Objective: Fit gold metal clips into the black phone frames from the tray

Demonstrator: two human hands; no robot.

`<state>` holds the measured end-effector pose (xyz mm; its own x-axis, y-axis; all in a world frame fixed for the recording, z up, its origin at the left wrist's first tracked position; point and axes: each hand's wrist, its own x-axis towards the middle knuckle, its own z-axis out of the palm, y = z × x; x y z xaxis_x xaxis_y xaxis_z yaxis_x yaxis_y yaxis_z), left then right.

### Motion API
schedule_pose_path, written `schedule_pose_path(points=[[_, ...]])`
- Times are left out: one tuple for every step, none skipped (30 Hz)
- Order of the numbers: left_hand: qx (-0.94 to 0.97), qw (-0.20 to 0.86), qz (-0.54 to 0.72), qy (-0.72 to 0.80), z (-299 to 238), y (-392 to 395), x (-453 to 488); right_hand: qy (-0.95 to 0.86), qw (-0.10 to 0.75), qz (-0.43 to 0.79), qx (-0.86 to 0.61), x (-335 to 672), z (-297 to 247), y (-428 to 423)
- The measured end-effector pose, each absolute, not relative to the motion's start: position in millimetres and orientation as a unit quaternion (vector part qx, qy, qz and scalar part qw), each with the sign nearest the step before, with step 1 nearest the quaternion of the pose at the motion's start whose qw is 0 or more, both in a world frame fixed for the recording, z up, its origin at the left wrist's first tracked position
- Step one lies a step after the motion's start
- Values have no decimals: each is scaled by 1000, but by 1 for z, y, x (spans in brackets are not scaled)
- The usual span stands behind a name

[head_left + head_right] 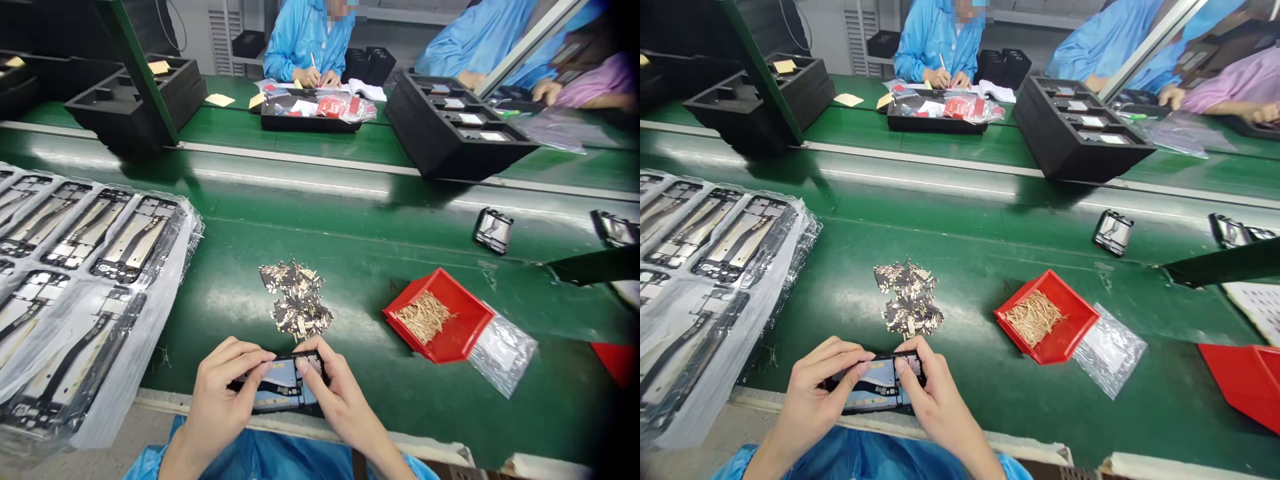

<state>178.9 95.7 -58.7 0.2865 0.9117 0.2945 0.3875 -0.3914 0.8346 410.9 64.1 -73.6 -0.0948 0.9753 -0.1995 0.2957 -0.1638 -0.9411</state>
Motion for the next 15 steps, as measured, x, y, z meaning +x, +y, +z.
schedule_pose_path(points=[[737, 322, 398, 442, -57, 96, 176, -570, 326, 500, -565, 416, -69, 72], [745, 307, 396, 441, -54, 97, 173, -592, 312, 503, -547, 422, -66, 82], [753, 283, 395, 443, -50, 97, 170, -606, 309, 504, -531, 429, -63, 95], [760, 254, 396, 448, -45, 97, 166, -602, 328, 503, -526, 437, -62, 111], [764, 229, 396, 454, -39, 95, 161, -580, 365, 498, -531, 445, -62, 129], [766, 211, 397, 459, -33, 93, 156, -533, 420, 489, -548, 453, -65, 148], [765, 203, 402, 461, -27, 90, 151, -467, 486, 473, -567, 459, -69, 169], [763, 198, 408, 461, -22, 87, 145, -424, 529, 456, -577, 466, -75, 190], [759, 192, 417, 461, -16, 83, 139, -396, 556, 445, -579, 471, -80, 210], [755, 185, 426, 463, -12, 79, 132, -376, 578, 439, -576, 475, -85, 229], [751, 174, 434, 466, -7, 76, 126, -364, 596, 435, -568, 479, -89, 248], [747, 163, 440, 471, -4, 73, 119, -353, 615, 433, -557, 481, -92, 264], [747, 150, 442, 473, 0, 71, 112, -341, 635, 429, -544, 482, -94, 278], [749, 137, 440, 476, 3, 70, 104, -328, 660, 424, -527, 483, -94, 291], [752, 122, 436, 479, 5, 69, 95, -316, 683, 415, -511, 483, -94, 301]])
